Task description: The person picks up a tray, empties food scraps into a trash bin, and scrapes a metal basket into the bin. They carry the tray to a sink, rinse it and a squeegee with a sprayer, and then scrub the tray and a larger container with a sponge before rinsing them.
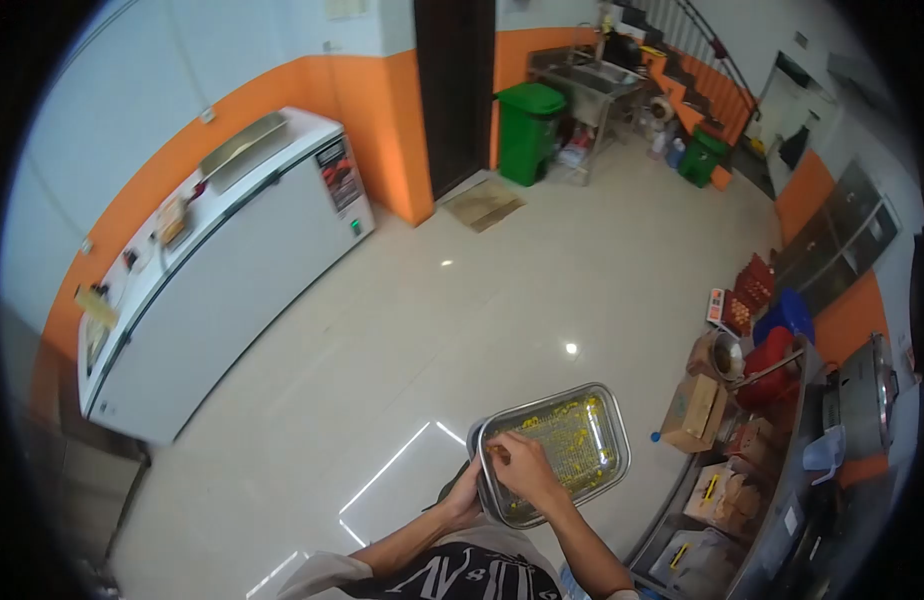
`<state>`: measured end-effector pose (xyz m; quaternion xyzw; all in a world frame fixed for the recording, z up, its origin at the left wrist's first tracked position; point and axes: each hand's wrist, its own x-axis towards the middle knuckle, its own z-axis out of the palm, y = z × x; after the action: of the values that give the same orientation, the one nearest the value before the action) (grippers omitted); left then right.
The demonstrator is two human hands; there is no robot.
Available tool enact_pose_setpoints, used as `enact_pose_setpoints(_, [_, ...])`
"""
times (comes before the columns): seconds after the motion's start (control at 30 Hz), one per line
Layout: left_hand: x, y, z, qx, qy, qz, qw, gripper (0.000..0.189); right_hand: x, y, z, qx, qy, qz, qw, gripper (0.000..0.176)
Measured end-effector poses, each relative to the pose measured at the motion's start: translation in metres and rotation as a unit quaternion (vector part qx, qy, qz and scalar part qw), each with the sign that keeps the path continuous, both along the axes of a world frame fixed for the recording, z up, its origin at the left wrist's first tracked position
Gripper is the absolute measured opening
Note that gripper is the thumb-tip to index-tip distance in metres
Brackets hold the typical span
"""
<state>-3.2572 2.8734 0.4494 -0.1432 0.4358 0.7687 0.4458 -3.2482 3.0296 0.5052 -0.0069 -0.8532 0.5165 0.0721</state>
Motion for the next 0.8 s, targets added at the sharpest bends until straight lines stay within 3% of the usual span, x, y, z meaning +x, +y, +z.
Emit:
enact_pose_setpoints(0.07, [-0.097, 0.061, -0.007, 0.000, 0.007, -0.025, 1.000, 0.061, -0.091, 0.058, -0.027, -0.023, -0.034, -0.018, 0.999, 0.018])
enact_pose_setpoints(0.13, [-0.162, 0.125, -0.001, 0.014, -0.023, -0.063, 0.998, 0.062, -0.147, 0.129, -0.005, -0.023, -0.048, -0.042, 0.998, 0.018])
enact_pose_setpoints(0.17, [-0.155, 0.221, -0.002, 0.021, -0.035, -0.087, 0.995, 0.064, -0.134, 0.227, 0.000, -0.029, -0.045, -0.051, 0.997, 0.019])
enact_pose_setpoints(0.2, [-0.142, 0.166, 0.072, 0.032, -0.058, -0.089, 0.994, 0.064, -0.117, 0.171, 0.081, -0.023, -0.038, -0.069, 0.997, 0.019])
enact_pose_setpoints(0.23, [-0.173, 0.152, 0.105, 0.031, -0.050, -0.100, 0.993, 0.064, -0.146, 0.158, 0.112, -0.044, -0.053, -0.073, 0.995, 0.019])
enact_pose_setpoints(0.33, [-0.257, 0.301, 0.132, 0.038, -0.030, -0.076, 0.996, 0.057, -0.221, 0.313, 0.141, -0.091, -0.067, -0.098, 0.989, 0.018])
enact_pose_setpoints(0.4, [-0.321, 0.427, 0.093, 0.032, -0.036, -0.075, 0.996, 0.056, -0.265, 0.447, 0.125, -0.121, -0.081, -0.115, 0.983, 0.018])
enact_pose_setpoints(0.43, [-0.340, 0.354, 0.154, 0.041, -0.037, -0.062, 0.997, 0.055, -0.274, 0.375, 0.197, -0.163, -0.057, -0.128, 0.977, 0.017])
enact_pose_setpoints(0.5, [-0.390, 0.536, 0.115, 0.025, -0.021, -0.069, 0.997, 0.058, -0.301, 0.569, 0.161, -0.209, -0.033, -0.148, 0.966, 0.015])
enact_pose_setpoints(0.6, [-0.475, 0.801, 0.029, 0.046, -0.040, -0.019, 0.998, 0.062, -0.364, 0.869, 0.066, -0.301, 0.010, -0.203, 0.932, 0.015])
enact_pose_setpoints(0.67, [-0.572, 0.551, 0.152, 0.094, -0.031, 0.021, 0.995, 0.066, -0.464, 0.638, 0.180, -0.304, 0.018, -0.191, 0.933, 0.015])
enact_pose_setpoints(0.73, [-0.747, 0.671, 0.062, 0.108, -0.034, 0.049, 0.992, 0.066, -0.648, 0.774, 0.102, -0.326, 0.008, -0.188, 0.927, 0.016])
enact_pose_setpoints(0.77, [-0.802, 0.652, 0.065, 0.098, -0.026, 0.077, 0.992, 0.067, -0.708, 0.762, 0.112, -0.328, 0.003, -0.180, 0.927, 0.016])
enact_pose_setpoints(0.8, [-0.857, 0.720, 0.044, 0.090, -0.017, 0.105, 0.990, 0.067, -0.771, 0.835, 0.093, -0.334, 0.014, -0.155, 0.930, 0.016])
